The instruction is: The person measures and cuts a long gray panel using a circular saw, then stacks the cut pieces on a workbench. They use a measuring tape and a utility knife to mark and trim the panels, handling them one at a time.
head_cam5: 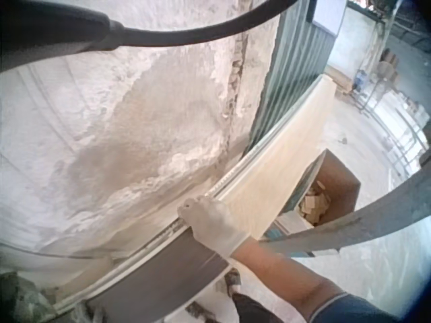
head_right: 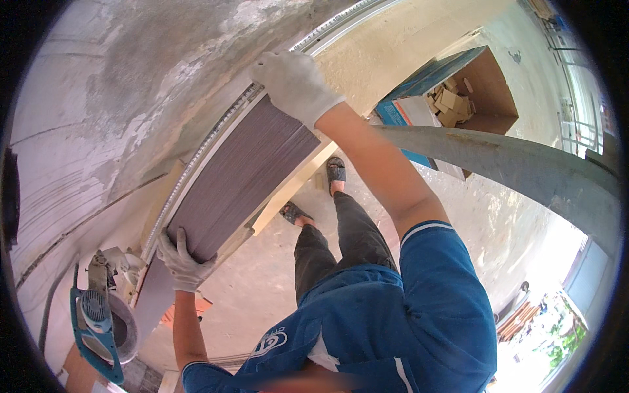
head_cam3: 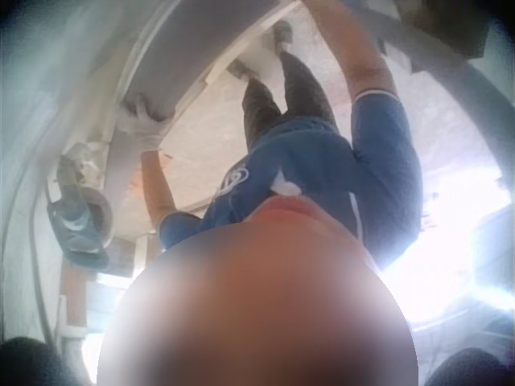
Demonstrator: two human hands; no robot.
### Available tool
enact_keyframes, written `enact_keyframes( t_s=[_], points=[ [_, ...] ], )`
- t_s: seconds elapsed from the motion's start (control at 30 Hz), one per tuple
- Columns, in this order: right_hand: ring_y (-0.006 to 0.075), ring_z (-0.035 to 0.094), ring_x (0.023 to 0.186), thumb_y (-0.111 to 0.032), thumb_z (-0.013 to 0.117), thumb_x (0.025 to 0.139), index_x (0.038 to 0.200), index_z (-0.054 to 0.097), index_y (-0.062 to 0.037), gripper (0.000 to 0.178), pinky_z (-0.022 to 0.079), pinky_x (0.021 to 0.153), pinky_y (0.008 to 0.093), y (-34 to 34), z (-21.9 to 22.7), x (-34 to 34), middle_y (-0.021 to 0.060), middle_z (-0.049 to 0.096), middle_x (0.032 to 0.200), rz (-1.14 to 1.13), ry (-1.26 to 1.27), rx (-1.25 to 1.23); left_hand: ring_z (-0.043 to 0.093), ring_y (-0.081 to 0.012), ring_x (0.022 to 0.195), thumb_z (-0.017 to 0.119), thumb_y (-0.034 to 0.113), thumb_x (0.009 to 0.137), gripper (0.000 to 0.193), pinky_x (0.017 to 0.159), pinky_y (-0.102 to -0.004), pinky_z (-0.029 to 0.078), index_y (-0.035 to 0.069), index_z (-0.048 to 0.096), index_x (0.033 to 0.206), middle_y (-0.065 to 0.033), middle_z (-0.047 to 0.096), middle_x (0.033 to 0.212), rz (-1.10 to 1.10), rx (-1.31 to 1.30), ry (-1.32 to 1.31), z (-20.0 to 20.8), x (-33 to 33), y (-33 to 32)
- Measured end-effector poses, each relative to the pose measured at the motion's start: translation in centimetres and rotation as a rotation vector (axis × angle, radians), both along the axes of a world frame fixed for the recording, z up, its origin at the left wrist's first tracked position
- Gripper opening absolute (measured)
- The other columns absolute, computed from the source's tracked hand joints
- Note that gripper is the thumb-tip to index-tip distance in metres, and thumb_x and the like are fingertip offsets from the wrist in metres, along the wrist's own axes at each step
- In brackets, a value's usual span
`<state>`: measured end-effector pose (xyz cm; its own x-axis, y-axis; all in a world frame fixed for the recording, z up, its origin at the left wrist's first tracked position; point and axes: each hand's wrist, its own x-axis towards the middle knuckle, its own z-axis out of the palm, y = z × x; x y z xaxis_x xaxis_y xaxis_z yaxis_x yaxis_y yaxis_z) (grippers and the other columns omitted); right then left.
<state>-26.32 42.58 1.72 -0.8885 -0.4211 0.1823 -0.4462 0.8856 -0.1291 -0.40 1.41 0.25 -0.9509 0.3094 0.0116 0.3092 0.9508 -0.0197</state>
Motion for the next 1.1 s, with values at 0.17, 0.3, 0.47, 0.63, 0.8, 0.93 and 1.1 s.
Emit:
enact_keyframes(
  t_s=[0.17,0.3,0.47,0.63,0.8,0.93,1.1],
  points=[
    [0.0277,0.074,0.082,-0.039,0.066,0.095,0.098,0.069,-0.0102,0.029,0.06,0.069,0.0408,0.1,0.0,0.3,0.0089,0.071,0.084,-0.209,-0.189,-0.009,0.035,-0.0569,0.135,0.089,0.044,0.057,0.12,0.101,-0.0717,0.031,0.021,0.027,0.157,-0.0339,0.03,0.151,0.0,0.023,-0.002,0.0,0.2,0.0],
    [0.0285,0.074,0.081,-0.045,0.063,0.095,0.095,0.07,-0.0085,0.037,0.06,0.068,0.0411,-0.7,0.7,0.2,0.0105,0.071,0.085,-0.239,-0.195,0.064,0.037,-0.0534,0.134,0.091,0.052,0.049,0.122,0.096,-0.0694,0.035,0.027,0.031,0.152,-0.0338,0.029,0.15,0.021,0.015,-0.001,0.0,0.2,0.0],
    [0.0276,0.074,0.08,-0.042,0.064,0.095,0.094,0.069,-0.0083,0.034,0.06,0.066,0.0404,-1.3,1.1,0.2,0.0113,0.071,0.085,-0.274,-0.243,0.086,0.036,-0.053,0.136,0.092,0.052,0.048,0.122,0.097,-0.0692,0.034,0.027,0.032,0.151,-0.034,0.029,0.15,0.025,0.02,-0.019,0.0,0.1,0.0],
    [0.0275,0.075,0.079,-0.034,0.066,0.094,0.095,0.069,-0.0091,0.025,0.06,0.063,0.0401,-1.0,0.8,0.0,0.0108,0.072,0.087,-0.236,-0.144,0.136,0.036,-0.0506,0.137,0.092,0.052,0.047,0.123,0.097,-0.0687,0.034,0.027,0.033,0.151,-0.033,0.03,0.15,0.039,0.025,-0.04,0.0,0.2,0.0],
    [0.0227,0.075,0.073,-0.012,0.068,0.086,0.091,0.07,-0.0102,0.006,0.058,0.054,0.0322,-1.0,0.6,-0.2,0.0068,0.073,0.08,-0.169,0.016,0.128,0.038,-0.0495,0.136,0.092,0.053,0.047,0.123,0.097,-0.0686,0.034,0.028,0.033,0.152,-0.033,0.03,0.15,0.035,0.002,-0.014,-0.1,0.2,-0.1],
    [0.0231,0.076,0.077,-0.011,0.068,0.085,0.094,0.071,-0.011,0.009,0.059,0.056,0.0319,-1.5,0.8,-0.1,0.0067,0.074,0.085,-0.238,-0.077,0.221,0.039,-0.0504,0.135,0.091,0.054,0.048,0.123,0.097,-0.0683,0.035,0.028,0.032,0.153,-0.0336,0.03,0.15,0.024,0.026,-0.001,-0.2,0.0,0.0],
    [0.0237,0.077,0.08,-0.01,0.067,0.086,0.098,0.072,-0.0113,0.013,0.06,0.057,0.0324,-1.4,1.4,-0.1,0.0085,0.075,0.089,-0.199,-0.08,0.176,0.039,-0.0537,0.134,0.09,0.053,0.049,0.122,0.095,-0.0686,0.036,0.028,0.032,0.153,-0.0347,0.029,0.15,0.014,0.029,-0.009,0.1,0.1,0.0]
  ],
)
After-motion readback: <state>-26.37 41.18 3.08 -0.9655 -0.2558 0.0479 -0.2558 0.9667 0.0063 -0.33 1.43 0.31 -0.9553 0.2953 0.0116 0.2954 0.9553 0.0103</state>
